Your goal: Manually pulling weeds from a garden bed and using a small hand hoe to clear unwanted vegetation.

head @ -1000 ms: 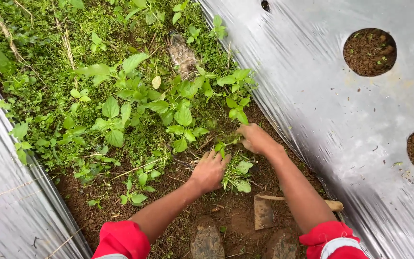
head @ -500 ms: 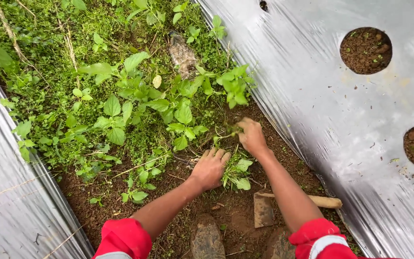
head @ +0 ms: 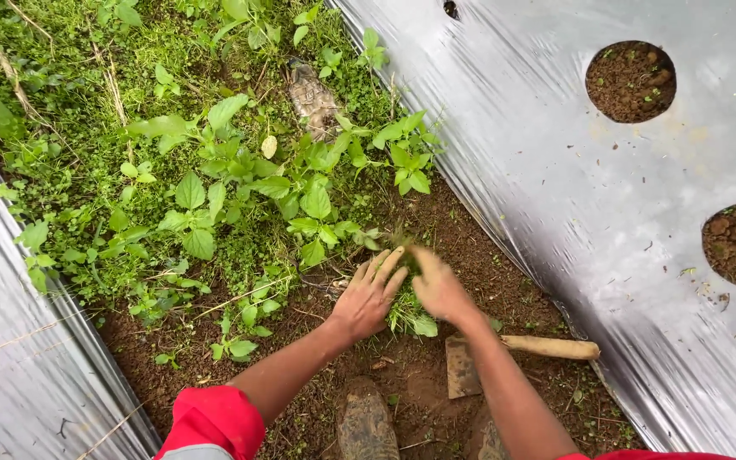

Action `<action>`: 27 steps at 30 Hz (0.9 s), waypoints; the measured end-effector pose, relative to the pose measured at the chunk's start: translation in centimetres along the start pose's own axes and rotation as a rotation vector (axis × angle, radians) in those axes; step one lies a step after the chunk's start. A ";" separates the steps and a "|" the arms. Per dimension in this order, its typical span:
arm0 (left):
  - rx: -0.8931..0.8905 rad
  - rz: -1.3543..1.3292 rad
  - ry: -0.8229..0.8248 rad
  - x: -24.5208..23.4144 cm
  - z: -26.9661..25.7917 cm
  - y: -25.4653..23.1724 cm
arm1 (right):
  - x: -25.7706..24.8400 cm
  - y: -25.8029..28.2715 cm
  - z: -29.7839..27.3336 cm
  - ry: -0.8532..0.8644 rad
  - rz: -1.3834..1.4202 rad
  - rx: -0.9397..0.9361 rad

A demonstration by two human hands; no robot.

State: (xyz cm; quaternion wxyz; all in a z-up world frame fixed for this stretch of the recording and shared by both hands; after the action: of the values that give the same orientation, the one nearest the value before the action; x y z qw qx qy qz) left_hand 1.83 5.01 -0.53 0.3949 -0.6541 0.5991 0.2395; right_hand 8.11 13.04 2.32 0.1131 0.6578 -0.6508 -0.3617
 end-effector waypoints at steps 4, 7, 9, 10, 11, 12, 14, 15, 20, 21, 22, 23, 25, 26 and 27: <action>0.009 -0.020 0.006 0.5 0.7 0.2 | 1.3 -2.7 2.3 0.161 -0.119 -0.045; -0.012 -0.140 0.049 1.8 2.2 0.8 | -2.1 -2.4 4.8 0.012 -0.050 -0.091; -0.018 -0.096 0.059 3.4 3.6 1.0 | -5.5 -4.6 8.1 -0.411 -0.207 -0.175; -0.019 -0.093 0.057 4.0 4.0 1.2 | -5.8 -3.9 8.7 -0.414 -0.207 -0.178; -0.019 -0.070 0.049 4.5 4.3 1.3 | -6.2 -3.3 9.2 -0.415 -0.206 -0.167; -0.017 -0.048 0.045 5.2 4.6 1.4 | -6.4 -2.8 9.8 -0.414 -0.202 -0.153; -0.012 -0.056 0.060 5.3 4.6 1.2 | -7.8 -0.6 9.2 -0.533 -0.131 -0.253; -0.007 -0.066 0.072 5.3 4.7 1.2 | -8.8 0.8 8.5 -0.651 -0.061 -0.352; -0.006 0.025 0.081 2.7 2.8 0.5 | -9.7 3.1 7.5 -0.600 0.107 -0.344; -0.005 0.034 0.086 1.2 1.8 0.2 | -9.4 3.4 8.0 -0.508 0.117 -0.337; -0.006 0.033 0.086 1.8 2.2 0.3 | -9.7 0.7 11.0 -0.508 0.116 -0.338; -0.009 -0.014 0.098 2.4 2.6 0.5 | -10.1 -1.8 13.8 -0.540 0.072 -0.348; -0.012 -0.065 0.108 3.8 3.7 1.0 | -10.4 -4.8 16.9 -0.570 0.024 -0.360; -0.006 -0.064 0.098 4.6 4.2 1.0 | -10.3 -5.6 16.7 -0.612 0.035 -0.361; 0.000 -0.063 0.089 5.4 4.7 1.1 | -10.2 -6.5 16.5 -0.654 0.046 -0.362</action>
State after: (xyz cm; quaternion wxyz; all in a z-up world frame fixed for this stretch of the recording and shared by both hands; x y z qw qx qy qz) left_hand 2.43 5.57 -7.74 0.3754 -0.6824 0.5952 0.1977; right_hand 4.00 28.78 -10.08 0.0217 0.4620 -0.5928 -0.6593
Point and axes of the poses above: each hand's wrist, its own z-axis towards the middle knuckle, its own x-axis out of the palm, y = z × x, the point moved 8 cm from there along z, towards the middle knuckle, and after that the axes turned 12 degrees about y, right-handed, at the moved point
